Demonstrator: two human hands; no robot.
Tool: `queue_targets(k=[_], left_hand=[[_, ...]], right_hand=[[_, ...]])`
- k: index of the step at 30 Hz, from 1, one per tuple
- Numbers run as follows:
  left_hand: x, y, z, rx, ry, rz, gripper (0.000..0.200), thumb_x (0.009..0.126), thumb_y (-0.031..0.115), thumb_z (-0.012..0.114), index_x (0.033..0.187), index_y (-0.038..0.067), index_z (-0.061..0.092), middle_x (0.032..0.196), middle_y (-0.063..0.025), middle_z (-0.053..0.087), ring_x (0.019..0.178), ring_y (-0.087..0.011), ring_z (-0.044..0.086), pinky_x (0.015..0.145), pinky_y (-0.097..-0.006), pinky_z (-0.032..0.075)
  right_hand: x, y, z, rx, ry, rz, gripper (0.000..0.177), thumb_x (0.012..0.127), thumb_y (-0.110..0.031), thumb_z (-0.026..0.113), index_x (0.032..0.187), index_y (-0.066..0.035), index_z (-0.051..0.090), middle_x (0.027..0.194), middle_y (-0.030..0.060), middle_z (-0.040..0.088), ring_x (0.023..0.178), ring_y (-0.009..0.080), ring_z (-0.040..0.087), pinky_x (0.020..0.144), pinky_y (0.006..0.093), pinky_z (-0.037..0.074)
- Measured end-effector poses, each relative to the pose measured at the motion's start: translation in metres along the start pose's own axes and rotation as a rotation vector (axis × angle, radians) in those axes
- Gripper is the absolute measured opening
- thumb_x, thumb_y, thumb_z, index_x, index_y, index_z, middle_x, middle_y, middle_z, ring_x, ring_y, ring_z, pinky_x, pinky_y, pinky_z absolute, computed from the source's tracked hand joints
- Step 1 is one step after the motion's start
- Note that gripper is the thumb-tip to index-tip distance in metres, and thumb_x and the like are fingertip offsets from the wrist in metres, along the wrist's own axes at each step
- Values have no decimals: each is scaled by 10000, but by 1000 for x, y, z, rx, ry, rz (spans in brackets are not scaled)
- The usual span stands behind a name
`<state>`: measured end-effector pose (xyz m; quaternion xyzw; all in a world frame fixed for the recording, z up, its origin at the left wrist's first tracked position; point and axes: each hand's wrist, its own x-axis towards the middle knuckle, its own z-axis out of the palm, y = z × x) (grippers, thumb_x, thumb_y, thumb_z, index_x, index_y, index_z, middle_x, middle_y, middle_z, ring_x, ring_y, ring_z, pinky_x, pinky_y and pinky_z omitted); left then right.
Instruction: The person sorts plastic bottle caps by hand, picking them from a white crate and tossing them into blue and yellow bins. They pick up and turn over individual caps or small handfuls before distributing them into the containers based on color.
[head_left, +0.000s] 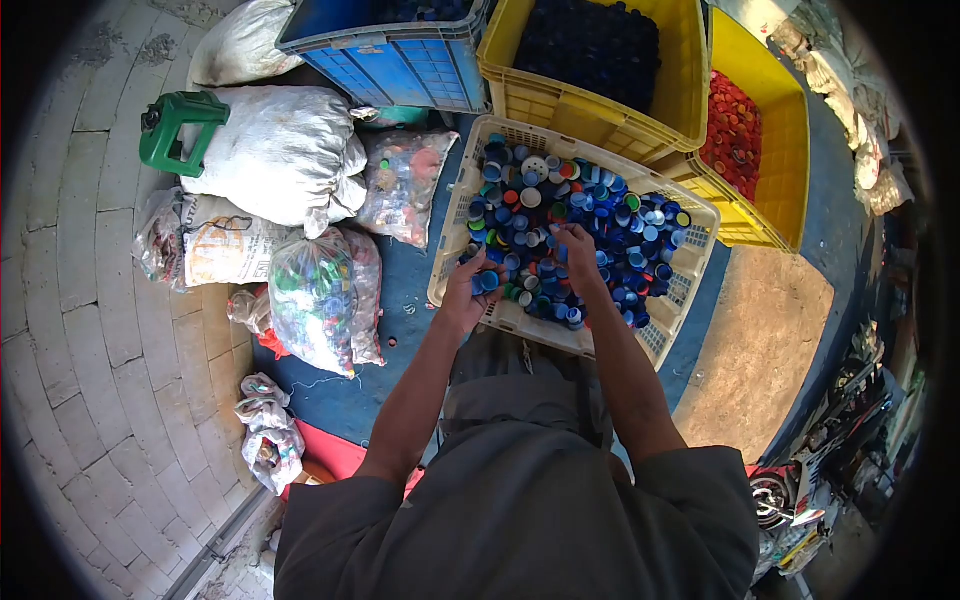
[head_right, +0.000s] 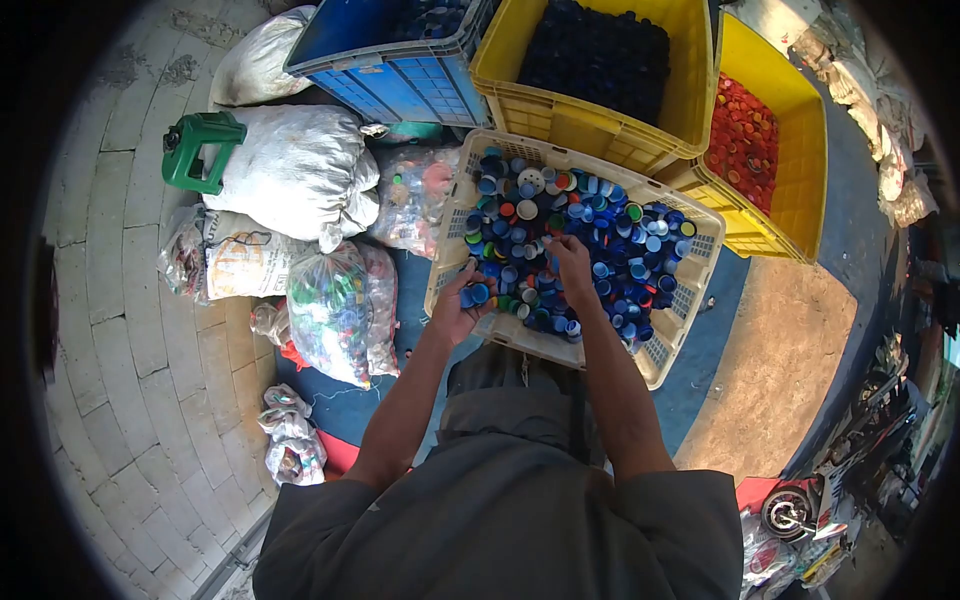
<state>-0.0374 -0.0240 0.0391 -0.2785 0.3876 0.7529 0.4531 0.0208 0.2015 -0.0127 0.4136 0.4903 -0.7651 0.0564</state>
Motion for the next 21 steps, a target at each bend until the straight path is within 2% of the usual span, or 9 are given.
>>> queue_targets(k=[3, 5, 8, 11, 14, 17, 21], left_hand=[[21, 2, 9, 60, -15, -44, 259, 879, 303, 662, 903, 57, 584, 825, -66, 614, 759, -181, 646, 570, -291, 540], [34, 2, 14, 132, -16, -64, 237, 863, 278, 684, 890, 66, 581, 797, -44, 600, 737, -174, 638, 559, -289, 538], [56, -2, 15, 533, 92, 22, 237, 827, 253, 714, 929, 66, 610, 806, -25, 614, 727, -145, 624, 569, -272, 531], [63, 1, 25, 1225, 71, 249, 291, 793, 239, 721, 1011, 66, 636, 833, -64, 660, 763, -192, 651, 606, -325, 536], [90, -15, 6, 1661, 49, 792, 349, 786, 262, 704, 1064, 58, 648, 891, -144, 684, 809, -275, 669, 649, -393, 534], [84, -11, 31, 1903, 172, 639, 359, 797, 310, 681, 1037, 45, 654, 938, -192, 674, 861, -354, 659, 699, -454, 532], [94, -10, 43, 2101, 149, 522, 382, 798, 336, 674, 1034, 37, 649, 927, -196, 676, 878, -365, 657, 736, -454, 537]], right_hand=[[-26, 11, -25, 475, -202, 36, 267, 792, -207, 581, 1018, -73, 532, 857, 45, 558, 771, 202, 572, 658, 369, 503], [-53, 4, -31, 565, -207, 58, 302, 758, -170, 542, 1045, -75, 521, 897, 52, 547, 806, 196, 566, 670, 367, 508], [-78, 9, -41, 644, -226, 58, 358, 698, -129, 526, 1053, -76, 519, 929, 59, 543, 830, 196, 564, 685, 370, 515], [-91, 19, -48, 641, -239, 34, 383, 665, -120, 540, 1046, -78, 522, 949, 59, 538, 851, 203, 562, 702, 379, 516], [-102, 25, -48, 651, -238, 28, 387, 657, -118, 549, 1041, -77, 526, 960, 61, 532, 870, 202, 558, 711, 386, 522], [-109, 35, -48, 663, -250, 34, 345, 677, -108, 541, 1020, -72, 531, 964, 71, 529, 880, 196, 558, 712, 383, 536], [-115, 41, -44, 607, -258, 22, 339, 679, -141, 568, 1007, -70, 523, 966, 73, 514, 874, 198, 554, 725, 397, 525]])
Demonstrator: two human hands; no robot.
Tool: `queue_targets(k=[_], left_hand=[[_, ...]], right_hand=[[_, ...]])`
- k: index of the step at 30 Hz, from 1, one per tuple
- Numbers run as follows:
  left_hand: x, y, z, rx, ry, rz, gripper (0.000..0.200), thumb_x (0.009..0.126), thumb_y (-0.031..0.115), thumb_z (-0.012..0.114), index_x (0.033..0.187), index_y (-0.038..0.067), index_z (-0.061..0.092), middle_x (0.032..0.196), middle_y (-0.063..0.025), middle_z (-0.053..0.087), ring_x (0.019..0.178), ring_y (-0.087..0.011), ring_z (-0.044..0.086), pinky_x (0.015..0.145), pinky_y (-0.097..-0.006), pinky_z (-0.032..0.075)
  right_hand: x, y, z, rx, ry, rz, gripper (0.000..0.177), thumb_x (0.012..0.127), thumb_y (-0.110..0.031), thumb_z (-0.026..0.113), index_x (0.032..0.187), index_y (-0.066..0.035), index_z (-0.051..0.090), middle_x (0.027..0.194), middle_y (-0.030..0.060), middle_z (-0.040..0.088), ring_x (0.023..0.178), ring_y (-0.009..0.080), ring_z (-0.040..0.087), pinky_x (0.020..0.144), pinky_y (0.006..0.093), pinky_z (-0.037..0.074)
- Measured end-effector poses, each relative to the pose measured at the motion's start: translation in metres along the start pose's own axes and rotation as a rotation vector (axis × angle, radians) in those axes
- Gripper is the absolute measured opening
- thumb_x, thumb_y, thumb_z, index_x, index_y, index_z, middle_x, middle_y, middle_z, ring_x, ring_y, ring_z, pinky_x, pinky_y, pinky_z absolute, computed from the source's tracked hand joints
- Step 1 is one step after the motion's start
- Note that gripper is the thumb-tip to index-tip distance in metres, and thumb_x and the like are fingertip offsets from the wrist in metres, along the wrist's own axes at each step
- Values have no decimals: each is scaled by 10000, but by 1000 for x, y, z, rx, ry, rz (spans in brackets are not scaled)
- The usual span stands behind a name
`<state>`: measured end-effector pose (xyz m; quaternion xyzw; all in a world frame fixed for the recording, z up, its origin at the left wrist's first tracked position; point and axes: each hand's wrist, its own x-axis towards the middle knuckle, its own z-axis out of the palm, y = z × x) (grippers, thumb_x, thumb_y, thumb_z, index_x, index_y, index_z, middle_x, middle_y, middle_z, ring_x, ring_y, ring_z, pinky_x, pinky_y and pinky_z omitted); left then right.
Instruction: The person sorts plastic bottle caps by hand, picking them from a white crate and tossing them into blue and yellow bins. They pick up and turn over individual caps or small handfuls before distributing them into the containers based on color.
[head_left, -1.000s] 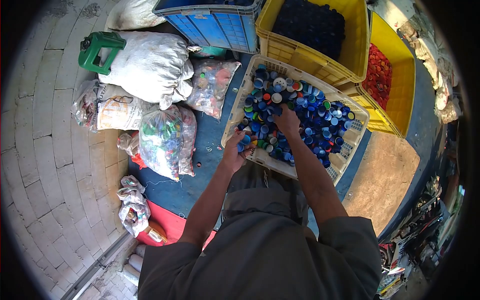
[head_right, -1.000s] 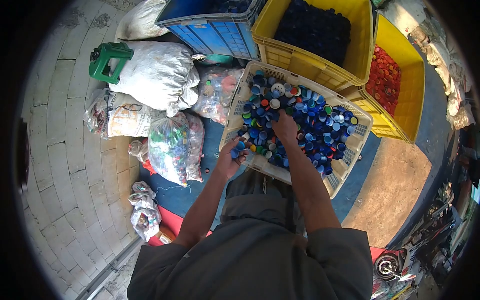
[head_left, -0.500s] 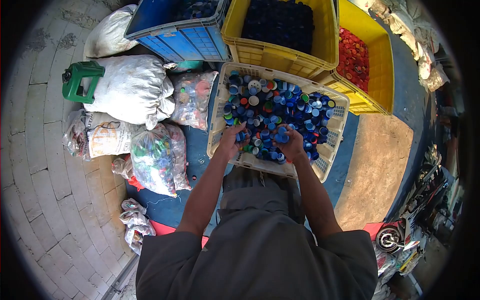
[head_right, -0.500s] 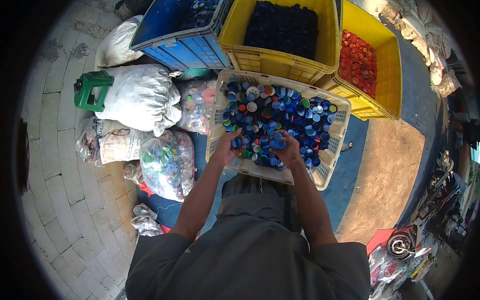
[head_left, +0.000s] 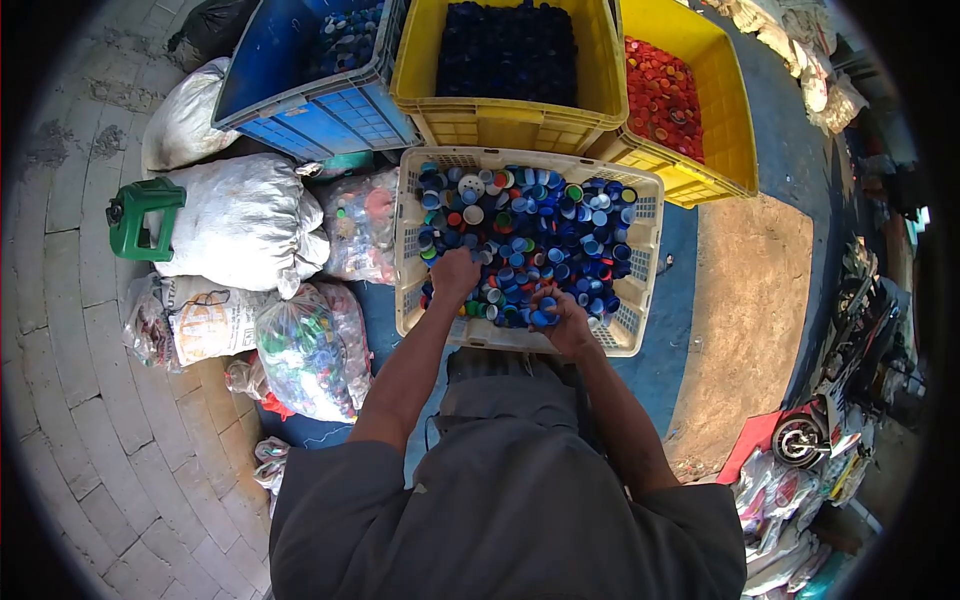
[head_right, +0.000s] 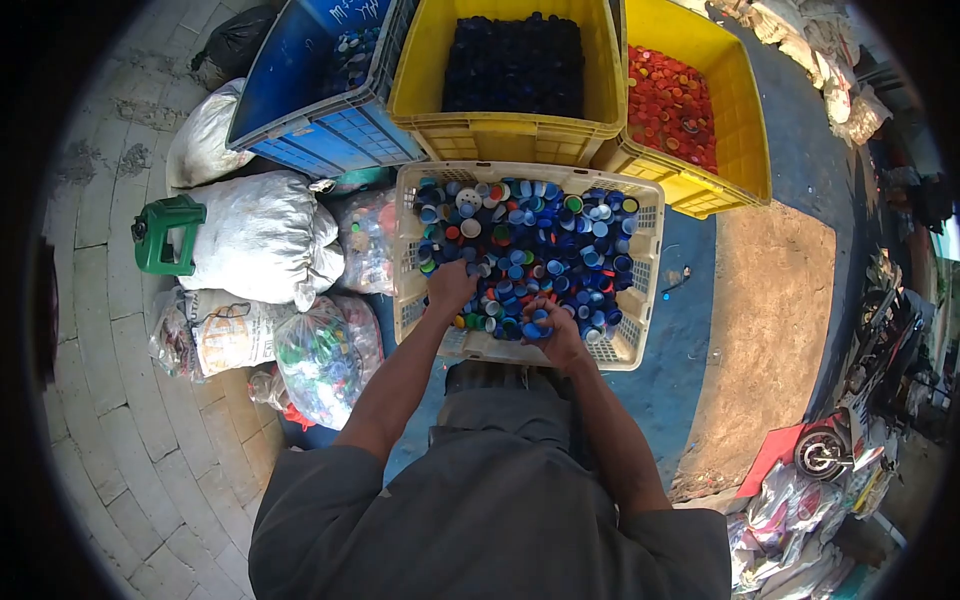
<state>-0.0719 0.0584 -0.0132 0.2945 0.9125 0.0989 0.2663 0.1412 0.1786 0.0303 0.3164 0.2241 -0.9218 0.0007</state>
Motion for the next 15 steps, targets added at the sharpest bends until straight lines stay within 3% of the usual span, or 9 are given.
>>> queue_targets(k=[8, 11, 15], left_hand=[[-2, 10, -8, -114, 20, -41, 368, 776, 304, 683, 1005, 21, 630, 912, -209, 675, 857, -392, 653, 743, -467, 533], [1, 0, 7, -348, 115, 89, 317, 775, 279, 660, 961, 26, 612, 841, -139, 676, 736, -313, 662, 666, -425, 541], [-21, 14, -24, -1486, -289, -248, 277, 814, 248, 596, 1029, 77, 560, 760, -16, 558, 624, -151, 561, 541, -331, 472]], right_hand=[[-4, -1, -2, 14, 16, 1, 309, 714, -123, 557, 1016, -72, 519, 964, 84, 526, 868, 204, 557, 737, 394, 531], [-3, -3, 0, 23, 36, -6, 296, 727, -135, 560, 1017, -84, 526, 968, 82, 540, 860, 200, 562, 723, 384, 523], [2, -13, 11, 58, 90, -6, 284, 748, -165, 567, 1023, -93, 551, 947, 59, 577, 832, 197, 575, 677, 353, 497]])
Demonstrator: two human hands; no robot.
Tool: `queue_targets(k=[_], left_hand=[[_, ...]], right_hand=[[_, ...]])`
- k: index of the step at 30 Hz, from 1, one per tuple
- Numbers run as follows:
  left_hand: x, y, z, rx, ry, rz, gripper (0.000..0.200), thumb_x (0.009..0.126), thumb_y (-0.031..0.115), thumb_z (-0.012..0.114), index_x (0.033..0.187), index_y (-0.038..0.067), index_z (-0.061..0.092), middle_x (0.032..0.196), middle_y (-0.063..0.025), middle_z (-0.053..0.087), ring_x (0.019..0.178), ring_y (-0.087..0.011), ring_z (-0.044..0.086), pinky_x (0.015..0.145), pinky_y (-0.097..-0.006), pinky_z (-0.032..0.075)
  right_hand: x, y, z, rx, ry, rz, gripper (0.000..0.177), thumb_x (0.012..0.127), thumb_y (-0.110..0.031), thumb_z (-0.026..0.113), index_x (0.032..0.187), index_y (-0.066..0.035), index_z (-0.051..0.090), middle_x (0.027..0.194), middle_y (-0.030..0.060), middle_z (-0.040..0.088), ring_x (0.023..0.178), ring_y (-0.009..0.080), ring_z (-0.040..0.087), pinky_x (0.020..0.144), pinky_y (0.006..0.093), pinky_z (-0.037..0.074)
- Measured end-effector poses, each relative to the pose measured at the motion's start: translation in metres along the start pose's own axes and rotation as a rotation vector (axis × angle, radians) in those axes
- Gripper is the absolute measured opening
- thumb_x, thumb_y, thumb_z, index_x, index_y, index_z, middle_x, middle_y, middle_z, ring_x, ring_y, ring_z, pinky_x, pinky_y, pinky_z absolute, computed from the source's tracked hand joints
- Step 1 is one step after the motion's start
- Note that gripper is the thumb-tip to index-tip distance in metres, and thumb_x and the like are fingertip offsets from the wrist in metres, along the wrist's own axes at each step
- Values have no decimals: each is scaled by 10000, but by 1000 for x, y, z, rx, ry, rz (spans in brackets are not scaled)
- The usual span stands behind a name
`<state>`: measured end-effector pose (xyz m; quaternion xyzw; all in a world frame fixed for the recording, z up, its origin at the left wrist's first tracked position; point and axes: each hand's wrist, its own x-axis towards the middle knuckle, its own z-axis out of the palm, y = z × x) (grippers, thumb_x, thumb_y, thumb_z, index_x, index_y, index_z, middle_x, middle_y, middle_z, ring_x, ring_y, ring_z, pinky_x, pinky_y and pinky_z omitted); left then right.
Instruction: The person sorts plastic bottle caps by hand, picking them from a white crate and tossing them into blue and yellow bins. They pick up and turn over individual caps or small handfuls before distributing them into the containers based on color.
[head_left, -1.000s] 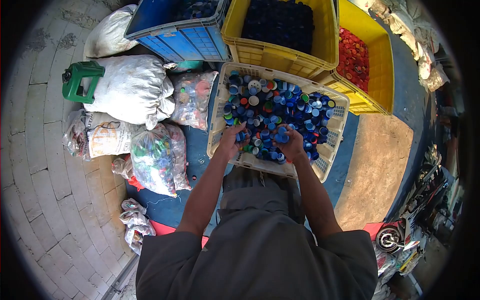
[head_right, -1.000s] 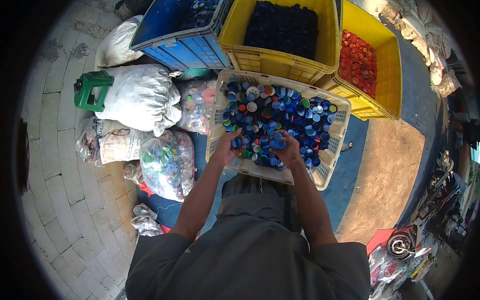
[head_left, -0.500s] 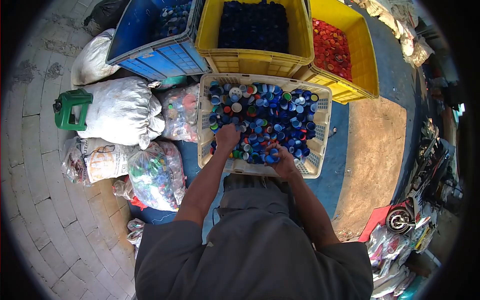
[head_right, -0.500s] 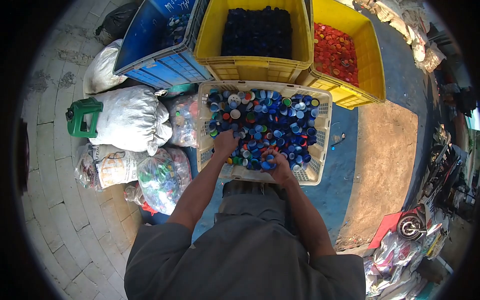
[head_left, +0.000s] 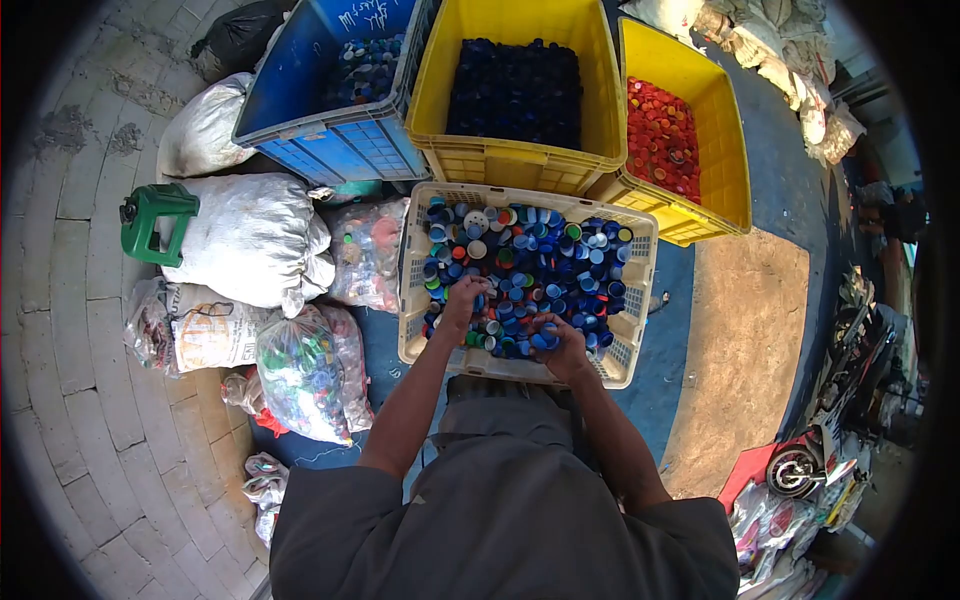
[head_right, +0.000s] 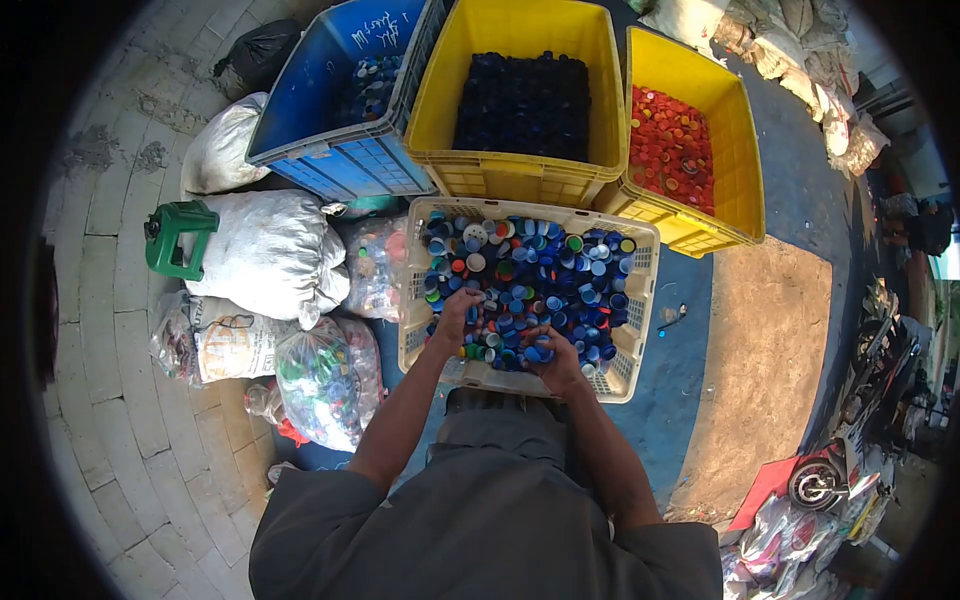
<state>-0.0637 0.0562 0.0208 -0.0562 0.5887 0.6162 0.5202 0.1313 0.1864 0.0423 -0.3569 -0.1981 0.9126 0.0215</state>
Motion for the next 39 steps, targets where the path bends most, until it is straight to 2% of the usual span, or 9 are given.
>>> queue_targets(k=[3, 9, 19, 22, 24, 28, 32, 36, 39], left_hand=[[-13, -8, -7, -470, -207, 10, 303, 845, 270, 536, 1066, 63, 548, 857, -60, 594, 703, -187, 599, 588, -348, 505], [-24, -22, -9, -815, -85, 17, 315, 876, 270, 483, 1070, 33, 557, 988, -121, 622, 853, -254, 618, 734, -411, 532], [-12, 69, -28, -1063, 6, 130, 301, 909, 297, 496, 1021, 22, 547, 913, -115, 612, 848, -279, 594, 785, -413, 496], [39, 155, -59, -1079, 9, 236, 366, 910, 324, 510, 1068, -6, 496, 953, -136, 574, 881, -265, 560, 808, -396, 467], [11, 253, -60, -1013, -41, 454, 734, 887, 425, 550, 1305, -127, 305, 1317, -257, 399, 1237, -351, 408, 1080, -431, 327], [-19, 332, -85, -855, -140, 569, 1020, 869, 492, 568, 1429, -110, -34, 1516, -283, 45, 1425, -377, 91, 1155, -454, 150], [-14, 280, -105, -791, -21, 533, 971, 882, 497, 557, 1433, -121, 49, 1502, -287, 133, 1414, -374, 159, 1153, -447, 173], [-17, 160, -100, -797, -53, 432, 468, 958, 347, 491, 1171, -67, 526, 1160, -183, 589, 1155, -301, 541, 1038, -435, 409], [-22, 75, -75, -784, 6, 249, 370, 959, 299, 499, 1096, -34, 583, 1078, -137, 632, 1033, -264, 607, 960, -417, 482]], right_hand=[[10, -3, 2, 38, -2, 41, 256, 782, -207, 568, 1012, -95, 578, 921, 33, 603, 791, 187, 584, 581, 295, 445], [41, -4, 13, 158, -55, 157, 231, 812, -226, 552, 980, -72, 587, 852, 63, 591, 753, 181, 583, 523, 257, 418], [123, -15, 136, 58, 118, 36, 481, 915, -455, 505, 1027, 13, 518, 867, 106, 576, 783, 234, 588, 750, 367, 530], [174, -54, 222, 122, -17, -54, 579, 914, -459, 491, 1092, 92, 467, 1031, 200, 524, 1015, 320, 530, 962, 426, 446], [175, -101, 304, 164, -269, -73, 732, 912, -434, 495, 1274, 177, 315, 1303, 312, 386, 1253, 411, 400, 1092, 462, 333], [152, -146, 386, 80, -243, -284, 915, 908, -391, 522, 1424, 107, -46, 1493, 311, 36, 1411, 420, 100, 1147, 463, 220], [144, -141, 330, -27, -223, -375, 811, 916, -325, 530, 1443, 74, 61, 1485, 304, 107, 1393, 415, 191, 1130, 459, 274], [130, -100, 203, -49, -26, -313, 515, 926, -250, 522, 1319, 42, 364, 1342, 250, 391, 1192, 351, 477, 1000, 442, 444], [103, -62, 103, -122, 189, -245, 480, 923, -229, 522, 1307, 26, 386, 1232, 205, 482, 1093, 312, 527, 925, 407, 473]])
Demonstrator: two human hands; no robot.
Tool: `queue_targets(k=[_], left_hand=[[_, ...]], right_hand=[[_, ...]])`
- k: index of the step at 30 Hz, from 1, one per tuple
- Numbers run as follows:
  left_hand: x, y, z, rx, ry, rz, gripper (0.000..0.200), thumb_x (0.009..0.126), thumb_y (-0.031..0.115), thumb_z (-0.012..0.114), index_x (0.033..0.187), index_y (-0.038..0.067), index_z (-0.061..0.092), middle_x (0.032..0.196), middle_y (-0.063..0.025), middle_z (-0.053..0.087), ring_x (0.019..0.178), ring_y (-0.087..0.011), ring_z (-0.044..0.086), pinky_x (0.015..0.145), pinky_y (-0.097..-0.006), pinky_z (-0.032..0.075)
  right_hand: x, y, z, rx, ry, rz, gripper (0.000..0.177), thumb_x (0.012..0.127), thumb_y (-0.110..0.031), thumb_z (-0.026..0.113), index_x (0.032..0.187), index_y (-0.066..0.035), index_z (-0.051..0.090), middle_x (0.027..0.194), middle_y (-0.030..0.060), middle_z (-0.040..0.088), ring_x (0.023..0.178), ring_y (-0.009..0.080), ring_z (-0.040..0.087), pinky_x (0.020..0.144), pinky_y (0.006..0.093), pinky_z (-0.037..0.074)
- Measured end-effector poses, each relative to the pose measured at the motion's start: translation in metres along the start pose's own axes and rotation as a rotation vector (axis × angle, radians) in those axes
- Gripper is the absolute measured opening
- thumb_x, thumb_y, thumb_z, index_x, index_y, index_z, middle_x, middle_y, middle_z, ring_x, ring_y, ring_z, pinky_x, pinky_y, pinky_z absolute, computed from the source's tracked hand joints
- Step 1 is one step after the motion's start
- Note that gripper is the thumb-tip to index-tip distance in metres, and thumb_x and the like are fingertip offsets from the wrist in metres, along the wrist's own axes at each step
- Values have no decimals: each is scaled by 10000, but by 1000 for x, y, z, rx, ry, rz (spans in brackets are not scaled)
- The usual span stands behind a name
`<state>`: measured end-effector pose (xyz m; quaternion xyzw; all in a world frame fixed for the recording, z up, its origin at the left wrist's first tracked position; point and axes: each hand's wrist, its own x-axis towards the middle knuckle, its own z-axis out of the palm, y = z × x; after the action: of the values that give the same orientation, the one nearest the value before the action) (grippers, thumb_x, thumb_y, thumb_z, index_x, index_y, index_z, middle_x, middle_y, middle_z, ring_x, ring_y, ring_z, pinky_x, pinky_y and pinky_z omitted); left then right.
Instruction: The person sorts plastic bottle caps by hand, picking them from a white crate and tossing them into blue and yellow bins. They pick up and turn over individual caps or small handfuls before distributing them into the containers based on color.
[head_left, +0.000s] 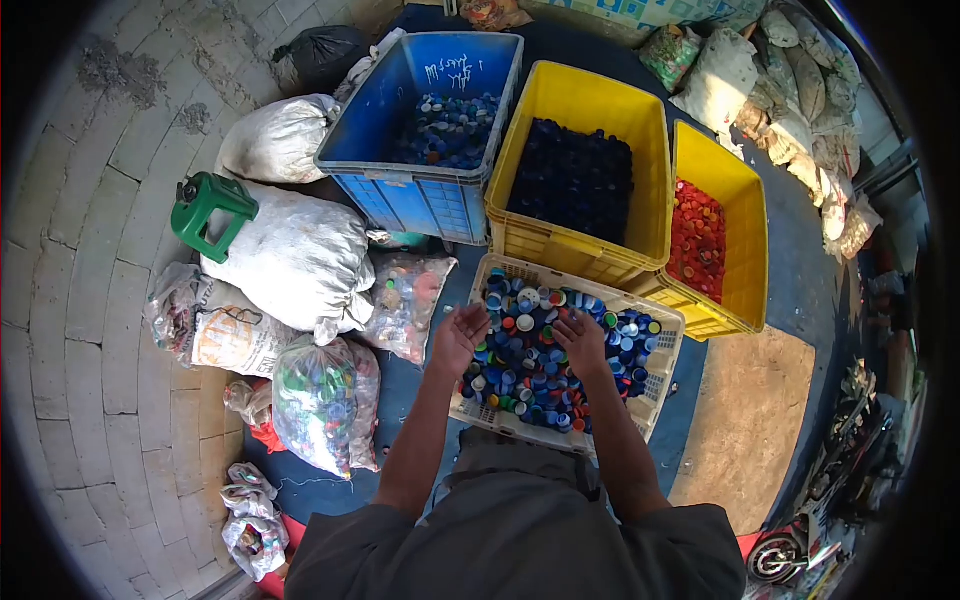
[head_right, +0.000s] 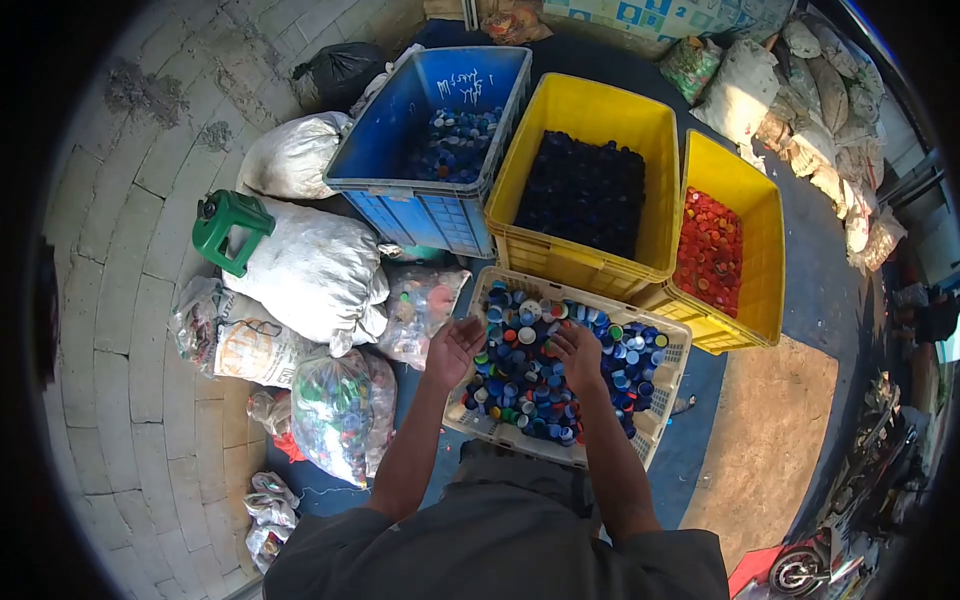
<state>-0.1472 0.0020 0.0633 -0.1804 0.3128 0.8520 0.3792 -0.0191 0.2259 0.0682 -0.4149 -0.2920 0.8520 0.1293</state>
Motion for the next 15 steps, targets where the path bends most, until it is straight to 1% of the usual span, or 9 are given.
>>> queue_targets(k=[2, 3, 6, 7, 9, 10, 11, 14, 15], left_hand=[[-12, -40, -24, 100, 60, -53, 326, 950, 260, 512, 1083, -27, 590, 1047, -128, 633, 983, -245, 622, 926, -407, 499], [-18, -56, -30, 144, 99, -68, 307, 948, 245, 512, 1077, -21, 594, 1031, -119, 633, 962, -233, 626, 901, -395, 508], [-27, -88, -42, 283, 176, -119, 256, 946, 207, 510, 1057, -3, 604, 983, -92, 633, 901, -199, 636, 826, -359, 532], [-26, -96, -46, 325, 181, -135, 243, 947, 201, 509, 1051, 4, 607, 968, -83, 632, 884, -188, 638, 801, -347, 536], [-24, -110, -57, 413, 174, -159, 208, 949, 183, 503, 1029, 25, 612, 938, -60, 631, 834, -159, 636, 744, -315, 542], [-26, -114, -54, 451, 187, -177, 206, 950, 183, 502, 1028, 26, 611, 934, -58, 628, 826, -155, 633, 744, -314, 542], [-26, -116, -52, 488, 200, -191, 204, 951, 182, 501, 1027, 28, 610, 929, -55, 626, 819, -152, 630, 743, -314, 542], [-29, -121, -48, 534, 204, -216, 203, 952, 186, 503, 1037, 31, 603, 915, -47, 617, 796, -143, 620, 736, -311, 541], [-31, -121, -46, 538, 199, -219, 204, 952, 187, 505, 1039, 31, 601, 916, -46, 615, 797, -143, 621, 736, -312, 540]], right_hand=[[-22, 21, -51, -51, 173, 80, 446, 924, -203, 523, 1288, 25, 403, 1149, 178, 517, 972, 253, 578, 819, 363, 520], [-35, 29, -72, -61, 199, 81, 377, 901, -157, 532, 1230, 10, 453, 1014, 123, 570, 818, 192, 607, 680, 314, 527], [-55, 55, -130, -286, 227, 5, 343, 882, -110, 532, 1201, 0, 474, 922, 79, 591, 722, 159, 601, 597, 293, 509], [-61, 60, -139, -322, 261, -5, 321, 856, -107, 558, 1157, -1, 523, 891, 68, 605, 700, 160, 598, 589, 292, 503], [-72, 66, -152, -510, 295, -27, 298, 841, -124, 586, 1108, 5, 560, 867, 66, 617, 703, 160, 604, 592, 293, 501], [-75, 68, -157, -607, 305, -36, 287, 833, -132, 601, 1083, 8, 578, 856, 66, 623, 704, 160, 606, 594, 293, 500], [-74, 74, -161, -653, 332, -71, 271, 807, -157, 646, 1015, 14, 616, 825, 84, 654, 723, 175, 632, 626, 310, 507], [-70, 80, -164, -984, 292, -240, 267, 793, -156, 659, 1008, -1, 625, 813, 103, 671, 742, 200, 653, 660, 331, 511], [-70, 76, -158, -1085, 258, -281, 248, 782, -149, 659, 988, -14, 627, 817, 133, 678, 765, 249, 667, 691, 354, 513]])
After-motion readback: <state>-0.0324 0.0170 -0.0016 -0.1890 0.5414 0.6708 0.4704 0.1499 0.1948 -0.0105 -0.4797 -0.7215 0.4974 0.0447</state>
